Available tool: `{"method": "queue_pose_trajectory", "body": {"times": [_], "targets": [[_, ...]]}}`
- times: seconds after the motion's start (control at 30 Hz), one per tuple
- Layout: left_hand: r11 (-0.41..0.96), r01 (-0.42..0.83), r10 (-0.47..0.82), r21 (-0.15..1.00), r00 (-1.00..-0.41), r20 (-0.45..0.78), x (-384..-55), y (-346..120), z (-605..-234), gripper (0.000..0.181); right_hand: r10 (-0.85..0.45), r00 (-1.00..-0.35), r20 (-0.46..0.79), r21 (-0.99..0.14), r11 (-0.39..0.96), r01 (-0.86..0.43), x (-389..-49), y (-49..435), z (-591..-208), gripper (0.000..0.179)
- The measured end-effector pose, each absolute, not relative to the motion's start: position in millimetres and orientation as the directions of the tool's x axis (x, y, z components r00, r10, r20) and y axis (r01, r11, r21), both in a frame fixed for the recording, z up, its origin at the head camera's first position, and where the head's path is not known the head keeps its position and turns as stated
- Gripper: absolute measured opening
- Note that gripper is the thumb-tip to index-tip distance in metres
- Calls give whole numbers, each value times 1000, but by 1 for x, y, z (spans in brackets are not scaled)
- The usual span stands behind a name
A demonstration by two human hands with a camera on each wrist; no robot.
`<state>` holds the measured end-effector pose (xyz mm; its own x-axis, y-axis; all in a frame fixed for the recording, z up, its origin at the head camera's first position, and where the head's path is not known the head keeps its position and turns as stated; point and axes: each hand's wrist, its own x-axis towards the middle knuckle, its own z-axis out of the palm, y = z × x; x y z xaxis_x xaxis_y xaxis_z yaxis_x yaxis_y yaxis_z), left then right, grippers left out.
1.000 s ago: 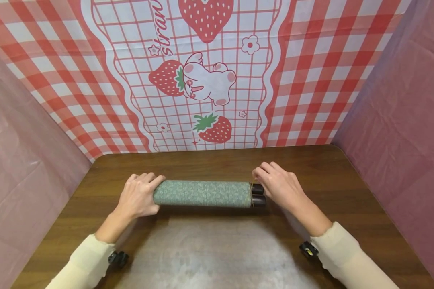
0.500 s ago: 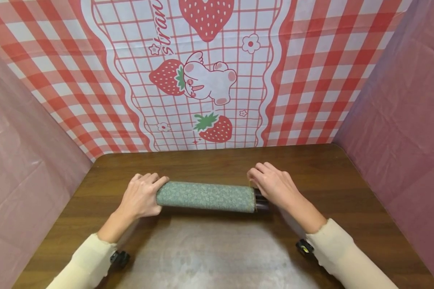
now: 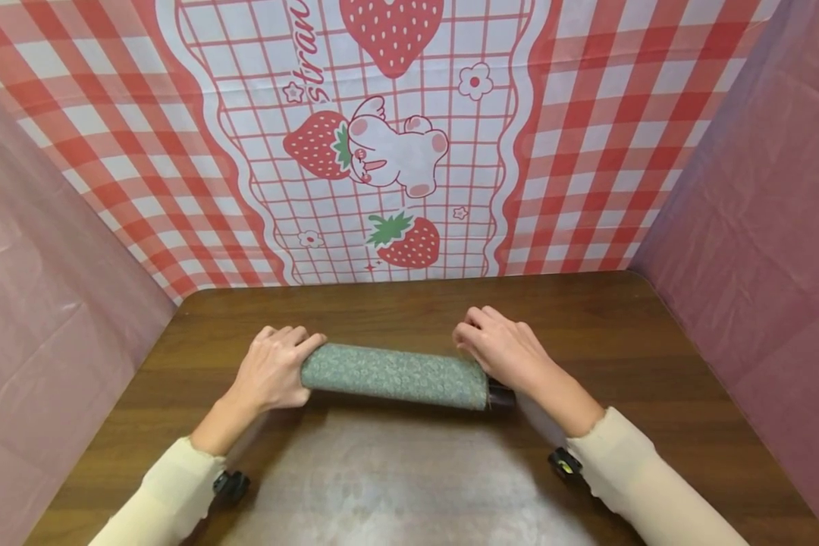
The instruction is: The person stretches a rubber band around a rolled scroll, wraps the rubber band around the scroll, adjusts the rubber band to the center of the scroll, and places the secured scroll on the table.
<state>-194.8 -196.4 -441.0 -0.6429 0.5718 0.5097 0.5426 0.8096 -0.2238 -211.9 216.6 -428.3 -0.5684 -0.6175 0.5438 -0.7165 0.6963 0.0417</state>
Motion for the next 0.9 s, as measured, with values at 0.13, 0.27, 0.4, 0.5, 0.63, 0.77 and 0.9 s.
{"method": "queue_pose_trajectory", "body": {"times": [0.13,0.27,0.4,0.5,0.63,0.77,0.9], "targets": [[812,537,569,-229,-643,512,-195,-197,-440,74,-627,-572,528,33,688,-725,-211,217,-426,18],[824,519,554,-228,-649,522,-193,-199,-439,73,-611,-596,521,13,704,-710,-211,222,-423,19],[833,506,542,-225,-658,523,-192,-202,-439,74,-594,-610,525,-6,714,-700,-209,227,-421,20],[837,502,534,-218,-664,522,-193,-203,-440,74,-591,-606,533,-19,708,-706,-209,229,-421,18],[845,493,523,-210,-675,520,-194,-202,-442,73,-592,-593,546,-26,696,-718,-208,231,-420,17],[858,473,501,-198,-692,519,-193,-201,-443,72,-565,-600,566,-46,705,-708,-207,232,-420,18],[884,436,456,-168,-728,512,-191,-202,-442,72,-501,-636,587,-100,735,-671,-205,234,-421,18]]}}
